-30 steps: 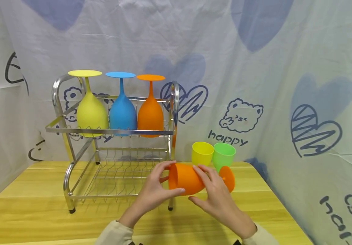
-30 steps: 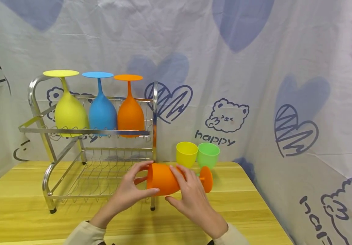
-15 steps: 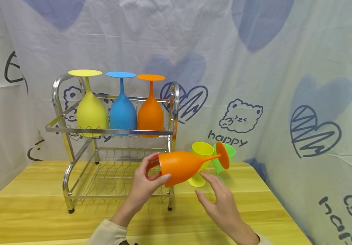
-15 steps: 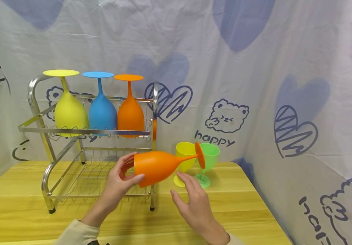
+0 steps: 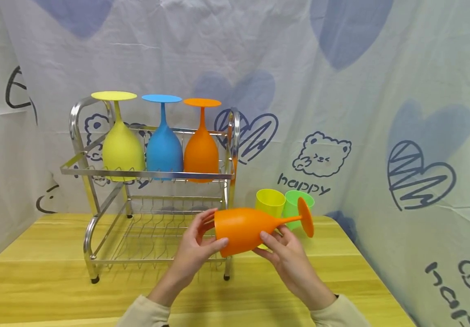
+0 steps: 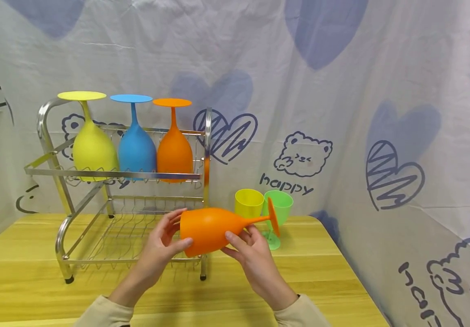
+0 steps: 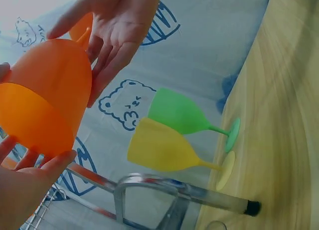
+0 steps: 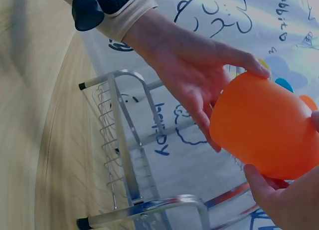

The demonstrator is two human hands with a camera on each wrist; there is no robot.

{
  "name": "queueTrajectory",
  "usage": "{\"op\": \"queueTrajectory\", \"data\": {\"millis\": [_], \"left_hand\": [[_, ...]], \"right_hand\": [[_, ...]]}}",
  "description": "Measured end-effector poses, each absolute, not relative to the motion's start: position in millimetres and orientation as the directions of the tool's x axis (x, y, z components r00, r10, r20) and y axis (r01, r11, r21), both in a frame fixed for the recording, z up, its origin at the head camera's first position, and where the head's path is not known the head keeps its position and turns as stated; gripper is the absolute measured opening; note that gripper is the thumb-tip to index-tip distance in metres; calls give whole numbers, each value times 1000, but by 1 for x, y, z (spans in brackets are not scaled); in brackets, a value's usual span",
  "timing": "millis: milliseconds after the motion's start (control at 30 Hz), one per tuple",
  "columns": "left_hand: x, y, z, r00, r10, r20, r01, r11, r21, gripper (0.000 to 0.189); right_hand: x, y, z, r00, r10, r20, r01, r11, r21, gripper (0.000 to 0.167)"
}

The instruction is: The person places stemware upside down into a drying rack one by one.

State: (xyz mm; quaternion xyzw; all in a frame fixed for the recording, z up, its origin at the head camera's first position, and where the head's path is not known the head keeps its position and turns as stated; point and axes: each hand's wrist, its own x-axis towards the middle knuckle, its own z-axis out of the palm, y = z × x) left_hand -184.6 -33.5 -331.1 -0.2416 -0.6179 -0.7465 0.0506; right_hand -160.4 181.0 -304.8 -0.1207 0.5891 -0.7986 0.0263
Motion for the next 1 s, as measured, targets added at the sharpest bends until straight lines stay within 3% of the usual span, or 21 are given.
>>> {"op": "queueTrajectory", "data": {"millis": [267, 433, 733, 867, 1000], "left_hand": [[-187, -59, -340, -828, 264, 494, 496, -64, 866, 67], [-183, -95, -339, -880, 195, 432, 459, 120, 880, 59], [-169, -167, -348, -930, 29, 366, 347, 392, 852, 54], [-166, -198, -357, -890, -106, 443, 344, 481, 806, 49], [-167, -223, -362, -832, -268, 486, 318, 488, 813, 44]], "right_hand": [[-169, 179, -313, -982, -115, 153, -112, -301, -947, 53], [-174, 180, -315, -984, -85, 160, -129, -289, -949, 50], [-177, 178, -323, -981, -53, 185, -176, -140, -974, 56], [-176, 174, -324, -973, -67, 220, -213, -103, -972, 58], [-175, 166, -322, -956, -104, 276, -268, -87, -960, 58]]}}
